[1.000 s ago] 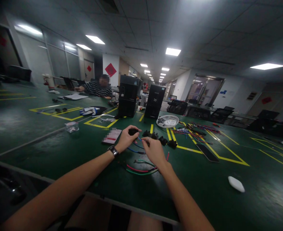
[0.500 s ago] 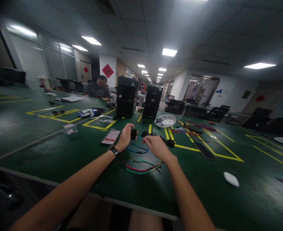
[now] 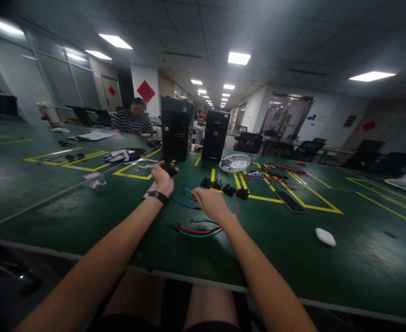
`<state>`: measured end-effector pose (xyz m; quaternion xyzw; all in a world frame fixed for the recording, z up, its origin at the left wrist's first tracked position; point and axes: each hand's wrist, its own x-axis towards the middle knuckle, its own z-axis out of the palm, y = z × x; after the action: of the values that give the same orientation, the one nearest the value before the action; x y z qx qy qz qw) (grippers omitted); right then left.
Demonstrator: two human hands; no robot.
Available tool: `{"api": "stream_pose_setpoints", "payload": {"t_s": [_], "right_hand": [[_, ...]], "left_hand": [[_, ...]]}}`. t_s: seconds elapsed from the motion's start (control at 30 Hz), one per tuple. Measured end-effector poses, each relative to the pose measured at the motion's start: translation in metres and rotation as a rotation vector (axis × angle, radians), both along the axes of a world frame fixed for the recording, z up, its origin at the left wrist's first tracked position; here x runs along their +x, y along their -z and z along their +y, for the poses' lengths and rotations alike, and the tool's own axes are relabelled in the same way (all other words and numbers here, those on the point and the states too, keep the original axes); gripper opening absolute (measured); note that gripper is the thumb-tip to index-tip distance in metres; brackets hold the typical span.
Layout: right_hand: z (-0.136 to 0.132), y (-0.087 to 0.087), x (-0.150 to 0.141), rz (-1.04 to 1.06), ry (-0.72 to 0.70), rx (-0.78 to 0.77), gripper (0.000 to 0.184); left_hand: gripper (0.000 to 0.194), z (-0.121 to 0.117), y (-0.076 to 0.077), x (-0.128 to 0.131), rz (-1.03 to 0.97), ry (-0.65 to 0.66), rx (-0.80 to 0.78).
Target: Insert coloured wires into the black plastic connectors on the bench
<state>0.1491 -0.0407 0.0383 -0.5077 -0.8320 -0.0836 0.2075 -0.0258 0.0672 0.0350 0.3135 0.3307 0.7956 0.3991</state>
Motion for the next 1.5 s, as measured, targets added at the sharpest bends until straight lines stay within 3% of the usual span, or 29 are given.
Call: {"api": "stream_pose_setpoints", "payload": {"t_s": [0.03, 0.1, 0.23, 0.33, 0.4, 0.5, 0.57, 0.63, 0.73, 0.83, 0.9, 1.03, 1.2, 1.27, 1.33, 1.4, 1.5], "right_hand": [[0.003, 0.009, -0.007, -0.038, -0.006, -0.036, 0.029], [0.01, 0.021, -0.016, -0.056, 0.006, -0.087, 0.03], [0.019, 0.025, -0.014, 0.059, 0.021, -0.027, 0.034], [0.017, 0.021, -0.009, 0.179, -0.057, 0.102, 0.07], [0.014, 0.019, -0.005, 0.235, -0.166, 0.109, 0.084], [0.014, 0.016, 0.004, 0.238, -0.278, 0.072, 0.073], [0.017, 0.012, 0.021, 0.218, -0.242, 0.098, 0.062], [0.022, 0.009, 0.049, 0.223, -0.078, 0.169, 0.055], [0.028, 0.011, 0.108, 0.269, 0.388, 0.238, 0.053], [0.028, 0.024, 0.162, 0.276, 0.808, 0.115, 0.059], [0.026, 0.035, 0.183, 0.275, 0.9, 0.04, 0.056], [0.026, 0.052, 0.193, 0.263, 0.895, -0.074, 0.044], [0.033, 0.051, 0.177, 0.253, 0.889, -0.042, 0.068], [0.037, 0.046, 0.161, 0.215, 0.777, 0.021, 0.07], [0.041, 0.041, 0.139, 0.149, 0.57, 0.055, 0.065], [0.049, 0.035, 0.113, 0.079, 0.369, 0.037, 0.059], [0.07, 0.027, 0.076, -0.02, 0.181, -0.051, 0.054]], "left_hand": [[0.035, 0.006, -0.002, -0.01, -0.108, -0.019, -0.084], [0.03, 0.01, -0.002, -0.024, -0.193, -0.025, -0.108], [0.026, -0.005, 0.006, -0.012, -0.048, 0.218, 0.044], [0.031, -0.025, 0.016, 0.018, 0.055, 0.482, -0.009], [0.033, -0.037, 0.022, 0.035, 0.106, 0.63, -0.071], [0.037, -0.047, 0.03, 0.047, 0.153, 0.738, -0.081], [0.044, -0.048, 0.034, 0.047, 0.238, 0.788, -0.105], [0.045, -0.046, 0.037, 0.042, 0.437, 0.758, -0.1], [0.033, -0.043, 0.041, 0.034, 0.854, 0.53, 0.07], [0.022, -0.043, 0.044, 0.03, 1.168, 0.332, 0.294], [0.022, -0.044, 0.046, 0.03, 1.274, 0.281, 0.385], [0.025, -0.043, 0.046, 0.029, 1.327, 0.263, 0.42], [0.025, -0.036, 0.045, 0.023, 1.295, 0.212, 0.339], [0.025, -0.034, 0.045, 0.022, 1.275, 0.185, 0.316], [0.025, -0.033, 0.046, 0.022, 1.264, 0.162, 0.309], [0.026, -0.032, 0.047, 0.021, 1.255, 0.15, 0.305], [0.029, -0.03, 0.048, 0.019, 1.239, 0.127, 0.28]]}}
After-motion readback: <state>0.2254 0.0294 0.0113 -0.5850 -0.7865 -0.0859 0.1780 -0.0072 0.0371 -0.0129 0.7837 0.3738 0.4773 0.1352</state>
